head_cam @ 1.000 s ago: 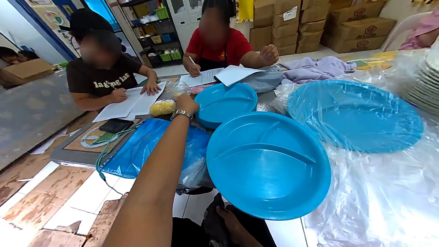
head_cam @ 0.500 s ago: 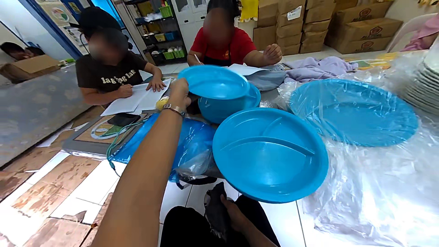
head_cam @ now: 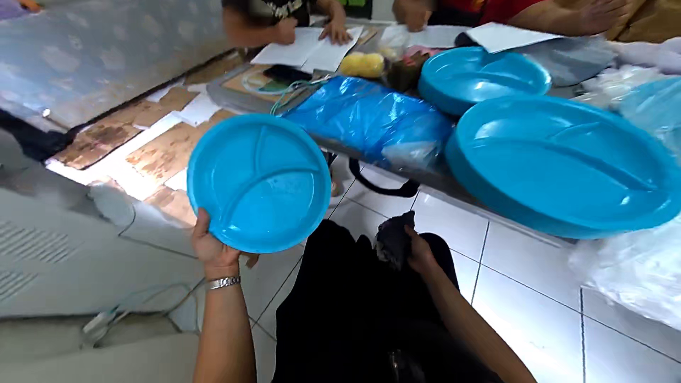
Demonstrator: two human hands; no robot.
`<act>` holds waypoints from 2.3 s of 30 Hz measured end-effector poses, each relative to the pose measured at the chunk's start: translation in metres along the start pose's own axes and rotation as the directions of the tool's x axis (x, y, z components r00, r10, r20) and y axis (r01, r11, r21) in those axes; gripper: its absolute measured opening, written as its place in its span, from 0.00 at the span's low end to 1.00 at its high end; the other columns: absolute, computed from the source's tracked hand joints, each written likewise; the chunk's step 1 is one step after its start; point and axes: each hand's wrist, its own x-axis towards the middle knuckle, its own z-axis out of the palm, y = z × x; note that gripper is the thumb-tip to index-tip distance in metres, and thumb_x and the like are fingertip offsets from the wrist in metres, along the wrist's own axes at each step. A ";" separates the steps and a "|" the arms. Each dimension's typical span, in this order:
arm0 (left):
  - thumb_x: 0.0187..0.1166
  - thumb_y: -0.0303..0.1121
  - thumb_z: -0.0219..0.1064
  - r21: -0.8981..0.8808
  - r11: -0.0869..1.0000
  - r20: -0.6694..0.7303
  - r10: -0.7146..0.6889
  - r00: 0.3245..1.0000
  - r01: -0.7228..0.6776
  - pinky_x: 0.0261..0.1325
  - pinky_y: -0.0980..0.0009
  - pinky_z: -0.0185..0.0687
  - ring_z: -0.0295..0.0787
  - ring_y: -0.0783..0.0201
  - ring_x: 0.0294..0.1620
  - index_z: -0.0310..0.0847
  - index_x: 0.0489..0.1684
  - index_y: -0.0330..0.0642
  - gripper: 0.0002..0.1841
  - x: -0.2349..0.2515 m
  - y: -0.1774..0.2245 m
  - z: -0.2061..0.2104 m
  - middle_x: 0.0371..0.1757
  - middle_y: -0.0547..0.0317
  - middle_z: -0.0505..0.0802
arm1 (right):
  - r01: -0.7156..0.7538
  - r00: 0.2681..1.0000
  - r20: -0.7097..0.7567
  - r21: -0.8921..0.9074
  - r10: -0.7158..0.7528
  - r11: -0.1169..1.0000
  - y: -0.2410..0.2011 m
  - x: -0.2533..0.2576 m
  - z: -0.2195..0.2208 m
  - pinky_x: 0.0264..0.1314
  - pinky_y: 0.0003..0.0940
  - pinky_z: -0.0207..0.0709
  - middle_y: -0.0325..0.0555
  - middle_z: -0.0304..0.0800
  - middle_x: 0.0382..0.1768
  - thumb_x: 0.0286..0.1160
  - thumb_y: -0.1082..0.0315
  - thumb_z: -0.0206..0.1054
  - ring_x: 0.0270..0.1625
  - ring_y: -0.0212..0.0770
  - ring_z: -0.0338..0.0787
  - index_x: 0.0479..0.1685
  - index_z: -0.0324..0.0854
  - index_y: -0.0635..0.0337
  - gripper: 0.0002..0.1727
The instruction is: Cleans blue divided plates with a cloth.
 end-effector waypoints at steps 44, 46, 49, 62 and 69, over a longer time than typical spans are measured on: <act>0.94 0.55 0.34 -0.174 0.709 -0.055 -0.700 0.712 0.684 0.52 0.62 0.90 0.93 0.62 0.50 0.76 0.67 0.49 0.28 -0.075 -0.201 0.026 0.50 0.56 0.94 | 0.532 0.845 0.534 -0.836 0.024 -0.137 0.019 -0.074 0.061 0.79 0.55 0.71 0.73 0.81 0.67 0.77 0.75 0.61 0.74 0.68 0.80 0.59 0.86 0.73 0.17; 0.94 0.55 0.35 -0.192 0.679 -0.063 -0.729 0.681 0.709 0.46 0.66 0.90 0.92 0.65 0.43 0.79 0.59 0.49 0.27 -0.075 -0.200 0.024 0.42 0.58 0.93 | 0.593 0.804 0.591 -0.805 0.067 -0.022 0.018 -0.073 0.085 0.79 0.51 0.71 0.73 0.81 0.67 0.81 0.75 0.60 0.72 0.65 0.81 0.64 0.85 0.72 0.18; 0.95 0.52 0.32 -0.188 0.722 -0.029 -0.682 0.731 0.666 0.45 0.69 0.89 0.92 0.68 0.41 0.81 0.51 0.48 0.29 -0.076 -0.199 0.019 0.38 0.61 0.93 | 0.652 0.756 0.654 -0.755 0.012 0.072 0.018 -0.055 0.110 0.78 0.48 0.72 0.72 0.82 0.65 0.80 0.75 0.61 0.70 0.62 0.82 0.65 0.86 0.71 0.18; 0.94 0.54 0.34 -0.270 0.650 0.086 -0.718 0.691 0.710 0.58 0.57 0.89 0.92 0.58 0.55 0.76 0.66 0.49 0.27 -0.066 -0.201 0.021 0.52 0.52 0.93 | 0.564 0.671 0.715 -0.664 -0.195 -0.492 0.018 -0.030 0.091 0.71 0.62 0.75 0.67 0.84 0.66 0.77 0.81 0.57 0.70 0.69 0.82 0.68 0.84 0.65 0.22; 0.96 0.49 0.35 -0.203 0.701 -0.021 -0.701 0.713 0.684 0.62 0.55 0.87 0.91 0.55 0.59 0.71 0.73 0.45 0.25 -0.067 -0.199 0.021 0.58 0.48 0.91 | 0.294 0.800 0.498 -0.811 -0.335 -0.506 -0.002 -0.016 0.076 0.72 0.64 0.71 0.73 0.80 0.68 0.79 0.79 0.56 0.72 0.71 0.80 0.69 0.80 0.74 0.21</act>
